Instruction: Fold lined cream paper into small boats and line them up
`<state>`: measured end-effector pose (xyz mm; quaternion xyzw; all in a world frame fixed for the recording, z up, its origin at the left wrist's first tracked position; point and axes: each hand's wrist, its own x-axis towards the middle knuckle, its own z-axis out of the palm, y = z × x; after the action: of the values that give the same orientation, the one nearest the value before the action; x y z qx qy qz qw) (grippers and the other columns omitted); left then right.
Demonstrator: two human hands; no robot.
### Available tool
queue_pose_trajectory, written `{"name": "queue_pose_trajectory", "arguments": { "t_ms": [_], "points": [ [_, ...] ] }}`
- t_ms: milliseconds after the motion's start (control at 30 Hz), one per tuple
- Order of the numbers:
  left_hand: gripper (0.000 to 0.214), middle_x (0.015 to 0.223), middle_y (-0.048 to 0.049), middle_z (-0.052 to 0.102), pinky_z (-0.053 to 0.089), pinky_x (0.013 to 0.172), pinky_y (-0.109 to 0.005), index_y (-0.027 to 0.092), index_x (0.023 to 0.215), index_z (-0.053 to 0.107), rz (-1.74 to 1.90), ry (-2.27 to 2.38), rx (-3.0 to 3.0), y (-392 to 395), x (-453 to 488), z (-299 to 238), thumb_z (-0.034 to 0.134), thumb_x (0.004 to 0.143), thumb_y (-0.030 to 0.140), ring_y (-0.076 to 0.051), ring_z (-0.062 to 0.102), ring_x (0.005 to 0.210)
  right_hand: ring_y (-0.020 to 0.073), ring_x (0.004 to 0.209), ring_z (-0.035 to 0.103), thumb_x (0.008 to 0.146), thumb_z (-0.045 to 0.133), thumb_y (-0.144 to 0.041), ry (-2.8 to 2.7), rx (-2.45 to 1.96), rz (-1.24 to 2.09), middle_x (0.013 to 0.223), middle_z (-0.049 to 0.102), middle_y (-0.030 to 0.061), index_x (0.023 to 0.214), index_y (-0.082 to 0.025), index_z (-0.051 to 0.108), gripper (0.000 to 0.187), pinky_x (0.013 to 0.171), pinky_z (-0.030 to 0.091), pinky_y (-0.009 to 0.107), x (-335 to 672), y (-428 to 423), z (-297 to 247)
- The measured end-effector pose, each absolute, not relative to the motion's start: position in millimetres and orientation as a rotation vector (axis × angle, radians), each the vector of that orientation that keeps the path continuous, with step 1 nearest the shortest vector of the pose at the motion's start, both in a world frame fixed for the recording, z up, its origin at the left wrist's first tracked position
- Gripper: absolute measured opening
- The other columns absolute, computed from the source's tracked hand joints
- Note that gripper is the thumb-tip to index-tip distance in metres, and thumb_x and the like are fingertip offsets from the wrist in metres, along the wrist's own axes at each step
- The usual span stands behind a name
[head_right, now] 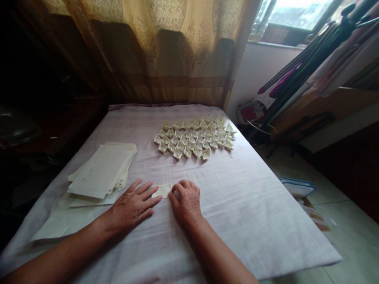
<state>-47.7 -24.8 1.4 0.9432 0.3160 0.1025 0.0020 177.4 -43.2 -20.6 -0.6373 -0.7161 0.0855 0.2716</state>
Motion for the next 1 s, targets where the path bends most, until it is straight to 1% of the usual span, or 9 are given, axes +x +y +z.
{"name": "queue_pose_trajectory", "arguments": {
  "t_ms": [300,400,467,567,667,733,867,933,1000],
  "points": [
    [0.037,0.135,0.0001,0.062,0.022,0.117,-0.048,0.035,0.131,0.058,0.253,0.946,2.987,-23,-62,4,0.056,0.094,0.041,-0.024,0.046,0.133,0.0207,0.095,0.055,0.084,0.069,-0.025,-1.873,-1.711,0.288,0.093,0.066,0.0011,0.081,-0.024,0.068,0.004,0.083,0.033,0.034,177,-42,-20],
    [0.038,0.134,-0.0002,0.062,0.022,0.116,-0.049,0.034,0.132,0.057,0.212,0.955,2.994,-25,-66,4,0.054,0.095,0.040,-0.025,0.046,0.133,0.0216,0.096,0.056,0.084,0.069,-0.027,-1.882,-1.723,0.282,0.095,0.066,0.0019,0.085,-0.024,0.068,0.003,0.084,0.034,0.035,178,-42,-22],
    [0.038,0.134,0.0002,0.062,0.023,0.116,-0.049,0.034,0.132,0.057,0.182,0.947,3.003,-24,-65,6,0.054,0.095,0.041,-0.025,0.048,0.132,0.0235,0.098,0.057,0.085,0.068,-0.026,-1.897,-1.724,0.250,0.100,0.068,0.0041,0.093,-0.023,0.068,0.009,0.086,0.036,0.037,176,-44,-22],
    [0.037,0.134,0.0002,0.062,0.023,0.116,-0.048,0.033,0.130,0.057,0.154,0.922,3.019,-22,-63,9,0.055,0.094,0.040,-0.026,0.049,0.130,0.0272,0.114,0.054,0.087,0.062,-0.022,-2.021,-1.618,0.140,0.122,0.066,0.0096,0.115,-0.021,0.065,0.028,0.096,0.035,0.043,173,-49,-20],
    [0.038,0.132,-0.0020,0.063,0.023,0.116,-0.047,0.031,0.130,0.057,0.151,0.912,3.027,-21,-60,11,0.057,0.093,0.040,-0.026,0.050,0.130,0.0257,0.133,0.045,0.092,0.057,-0.025,-2.320,-1.350,0.166,0.140,0.058,0.0080,0.133,-0.025,0.057,0.042,0.110,0.030,0.046,174,-57,-16],
    [0.039,0.133,-0.0027,0.062,0.023,0.116,-0.047,0.031,0.131,0.056,0.141,0.907,3.026,-20,-60,11,0.056,0.094,0.040,-0.027,0.050,0.131,0.0240,0.138,0.042,0.094,0.055,-0.032,-2.447,-1.276,0.267,0.145,0.053,0.0071,0.141,-0.025,0.050,0.048,0.115,0.026,0.047,180,-61,-14],
    [0.038,0.134,-0.0021,0.061,0.021,0.116,-0.048,0.032,0.130,0.058,0.104,0.885,3.015,-17,-61,9,0.054,0.094,0.044,-0.026,0.049,0.130,0.0264,0.144,0.032,0.097,0.049,-0.044,-2.498,-1.429,0.429,0.155,0.038,0.0084,0.150,-0.022,0.038,0.058,0.119,0.016,0.053,194,-63,-13],
    [0.038,0.134,-0.0014,0.061,0.021,0.116,-0.047,0.032,0.129,0.058,0.088,0.881,3.014,-16,-62,9,0.054,0.094,0.046,-0.026,0.049,0.130,0.0269,0.147,0.027,0.098,0.046,-0.047,-2.499,-1.495,0.489,0.157,0.034,0.0073,0.151,-0.022,0.036,0.060,0.120,0.012,0.054,196,-62,-13],
    [0.038,0.135,-0.0010,0.061,0.021,0.116,-0.047,0.033,0.130,0.057,0.070,0.884,3.018,-16,-61,11,0.052,0.095,0.046,-0.026,0.048,0.131,0.0270,0.147,0.025,0.098,0.044,-0.048,-2.479,-1.548,0.517,0.158,0.032,0.0058,0.151,-0.022,0.036,0.060,0.120,0.011,0.055,195,-62,-13]
  ]
}}
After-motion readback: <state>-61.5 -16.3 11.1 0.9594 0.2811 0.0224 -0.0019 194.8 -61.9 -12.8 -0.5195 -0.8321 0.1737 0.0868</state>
